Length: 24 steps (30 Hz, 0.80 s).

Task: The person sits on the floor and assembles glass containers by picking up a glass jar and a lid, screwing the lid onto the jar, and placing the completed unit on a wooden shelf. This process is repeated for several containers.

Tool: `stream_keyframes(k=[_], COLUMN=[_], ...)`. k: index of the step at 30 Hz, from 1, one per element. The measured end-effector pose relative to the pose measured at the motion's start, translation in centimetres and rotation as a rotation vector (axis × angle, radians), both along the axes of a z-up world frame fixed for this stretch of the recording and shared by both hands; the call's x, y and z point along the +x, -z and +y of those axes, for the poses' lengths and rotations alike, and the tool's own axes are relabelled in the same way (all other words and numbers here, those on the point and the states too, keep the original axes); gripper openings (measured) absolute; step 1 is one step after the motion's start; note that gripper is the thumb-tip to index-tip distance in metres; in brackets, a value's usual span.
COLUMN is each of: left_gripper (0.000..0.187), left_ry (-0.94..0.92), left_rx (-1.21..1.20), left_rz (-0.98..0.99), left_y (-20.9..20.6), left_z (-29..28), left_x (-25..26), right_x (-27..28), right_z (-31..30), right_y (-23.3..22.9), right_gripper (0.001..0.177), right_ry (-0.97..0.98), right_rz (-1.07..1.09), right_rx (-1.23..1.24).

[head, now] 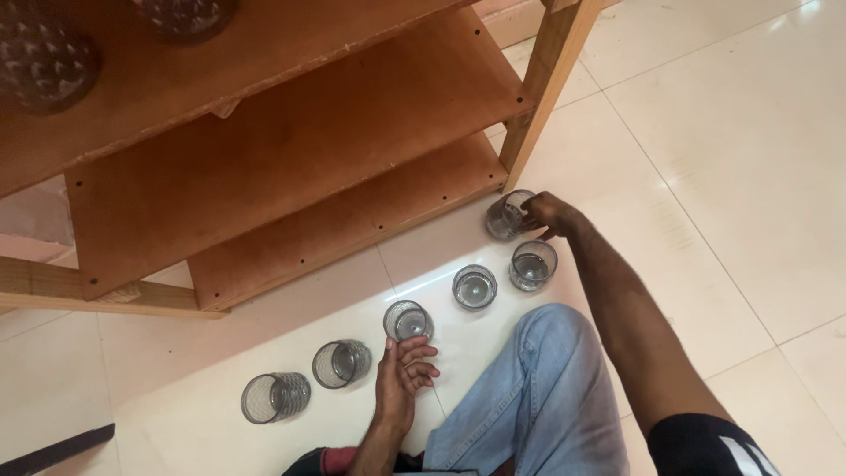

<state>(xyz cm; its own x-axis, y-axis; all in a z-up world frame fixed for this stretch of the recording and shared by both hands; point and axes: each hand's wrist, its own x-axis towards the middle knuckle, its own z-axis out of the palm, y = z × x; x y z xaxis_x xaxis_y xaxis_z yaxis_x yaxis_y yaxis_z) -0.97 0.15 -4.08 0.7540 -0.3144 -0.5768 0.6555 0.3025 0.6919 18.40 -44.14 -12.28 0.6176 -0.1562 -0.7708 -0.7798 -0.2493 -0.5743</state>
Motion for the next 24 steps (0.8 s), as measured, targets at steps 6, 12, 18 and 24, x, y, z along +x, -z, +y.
stream_keyframes(k=[6, 12, 18, 24], left_gripper=[0.07, 0.07, 0.073, 0.119], left_ry=[0.006, 0.014, 0.039, 0.003], left_rx=[0.005, -0.017, 0.097, 0.46], left_rz=[-0.022, -0.049, -0.413, -0.96], left_y=[-0.3, -0.3, -2.3, -6.8], left_z=[-0.2, -0.4, -1.1, -0.2], left_x=[0.1, 0.0, -0.1, 0.1], right_x=[-0.9, -4.1, -7.0, -9.4], right_z=[0.5, 1.9, 7.1, 17.8], right_y=[-4.9, -13.0, -19.1, -21.5], right_gripper=[0.049, 0.051, 0.052, 0.054], right_ry=[-0.023, -0.138, -0.363, -0.694], right_rz=[-0.063, -0.25, -0.353, -0.42], right_rx=[0.001, 0.121, 0.216, 0.312])
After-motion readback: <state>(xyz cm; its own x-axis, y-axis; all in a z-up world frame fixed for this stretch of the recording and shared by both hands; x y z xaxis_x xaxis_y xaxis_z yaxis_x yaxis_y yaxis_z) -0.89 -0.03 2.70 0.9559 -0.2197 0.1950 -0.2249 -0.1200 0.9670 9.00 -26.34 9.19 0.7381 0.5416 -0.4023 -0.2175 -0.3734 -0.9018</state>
